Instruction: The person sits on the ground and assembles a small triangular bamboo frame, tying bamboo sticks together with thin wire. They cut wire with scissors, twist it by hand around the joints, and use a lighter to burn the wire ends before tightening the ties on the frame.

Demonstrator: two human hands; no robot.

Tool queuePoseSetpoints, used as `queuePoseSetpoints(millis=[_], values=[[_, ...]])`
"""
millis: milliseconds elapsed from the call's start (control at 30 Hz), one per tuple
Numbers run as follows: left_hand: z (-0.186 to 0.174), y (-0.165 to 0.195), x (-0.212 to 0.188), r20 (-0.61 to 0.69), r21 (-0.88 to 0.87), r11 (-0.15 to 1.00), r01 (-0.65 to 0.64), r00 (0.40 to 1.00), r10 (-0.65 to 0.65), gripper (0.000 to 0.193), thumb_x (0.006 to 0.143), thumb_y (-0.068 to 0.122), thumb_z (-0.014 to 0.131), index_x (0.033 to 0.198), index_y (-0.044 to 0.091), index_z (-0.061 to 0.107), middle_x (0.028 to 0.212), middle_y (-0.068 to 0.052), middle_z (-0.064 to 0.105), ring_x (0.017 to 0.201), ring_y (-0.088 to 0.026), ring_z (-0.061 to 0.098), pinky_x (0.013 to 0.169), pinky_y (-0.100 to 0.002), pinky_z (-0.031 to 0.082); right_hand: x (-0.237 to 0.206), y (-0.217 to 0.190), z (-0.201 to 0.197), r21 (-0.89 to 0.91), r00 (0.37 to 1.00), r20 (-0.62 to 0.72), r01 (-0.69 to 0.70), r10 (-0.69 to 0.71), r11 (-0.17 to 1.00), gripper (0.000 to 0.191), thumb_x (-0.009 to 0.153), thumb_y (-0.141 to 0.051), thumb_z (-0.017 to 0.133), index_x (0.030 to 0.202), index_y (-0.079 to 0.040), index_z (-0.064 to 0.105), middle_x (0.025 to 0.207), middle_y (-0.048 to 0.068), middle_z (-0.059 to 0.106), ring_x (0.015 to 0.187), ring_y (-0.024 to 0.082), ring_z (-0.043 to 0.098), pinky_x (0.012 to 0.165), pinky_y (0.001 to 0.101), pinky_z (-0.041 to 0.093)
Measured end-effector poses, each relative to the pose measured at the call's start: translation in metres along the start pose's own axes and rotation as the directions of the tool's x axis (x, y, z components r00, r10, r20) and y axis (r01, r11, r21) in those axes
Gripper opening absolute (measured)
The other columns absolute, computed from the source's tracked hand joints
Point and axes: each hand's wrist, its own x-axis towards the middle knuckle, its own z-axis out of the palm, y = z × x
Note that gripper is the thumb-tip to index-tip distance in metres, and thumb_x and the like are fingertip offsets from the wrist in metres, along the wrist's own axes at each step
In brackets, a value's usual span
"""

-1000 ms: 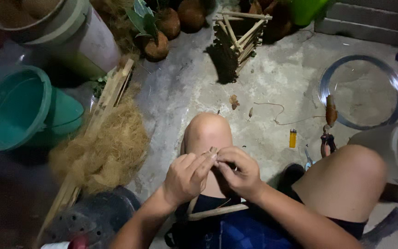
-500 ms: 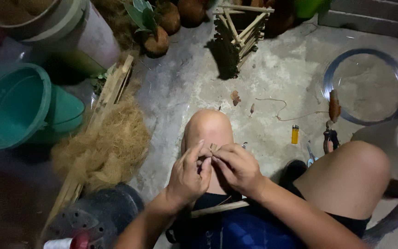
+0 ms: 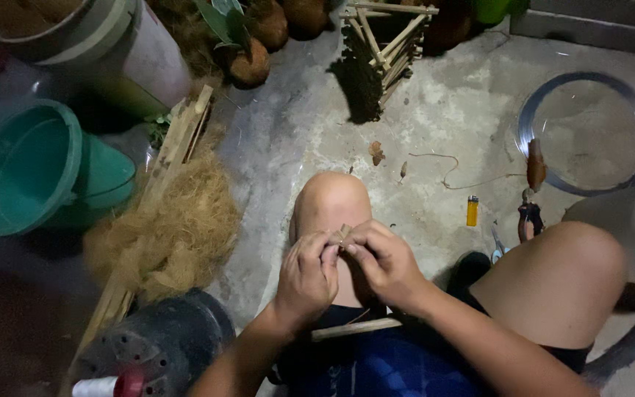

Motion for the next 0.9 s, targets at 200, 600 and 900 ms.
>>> queuePoseSetpoints(millis=[200, 600, 900], values=[[-0.004, 0.006, -0.001, 0.012, -0.054, 0.998, 0.025, 1.0, -0.025, 0.027, 0.089, -0.004, 0.07, 0.113, 0.001, 0.06, 0.105, -0.018, 0.064, 0.093, -0.037, 0.066, 0.085, -0.044, 0.053, 0.0, 0.003, 0.0, 0.147, 0.969, 0.033, -0.248, 0.246, 0.958, 0.009, 0.096, -0.005, 0.065, 0.096, 0.001, 0.071, 0.093, 0.007, 0.069, 0.089, 0.016, 0.066, 0.082, 0.0285, 0.052], [-0.014, 0.011, 0.01, 0.076, 0.136, 0.983, -0.125, 0.99, 0.115, 0.028, 0.085, -0.001, 0.073, 0.112, 0.0, 0.067, 0.107, -0.013, 0.067, 0.095, -0.03, 0.067, 0.083, -0.041, 0.052, 0.0, 0.004, 0.001, 0.144, 0.973, 0.015, -0.23, 0.231, 0.962, 0.008, 0.095, -0.004, 0.067, 0.094, 0.002, 0.072, 0.092, 0.007, 0.07, 0.088, 0.015, 0.066, 0.082, 0.0281, 0.053], [-0.011, 0.006, 0.007, 0.041, 0.167, 0.967, -0.191, 0.982, 0.187, 0.028, 0.085, 0.0, 0.076, 0.111, -0.001, 0.066, 0.107, -0.013, 0.066, 0.093, -0.029, 0.067, 0.081, -0.04, 0.05, 0.006, -0.006, -0.006, 0.27, 0.949, 0.037, -0.311, 0.313, 0.911, 0.009, 0.095, -0.005, 0.066, 0.102, 0.0, 0.07, 0.097, 0.006, 0.07, 0.091, 0.014, 0.065, 0.082, 0.0272, 0.053]])
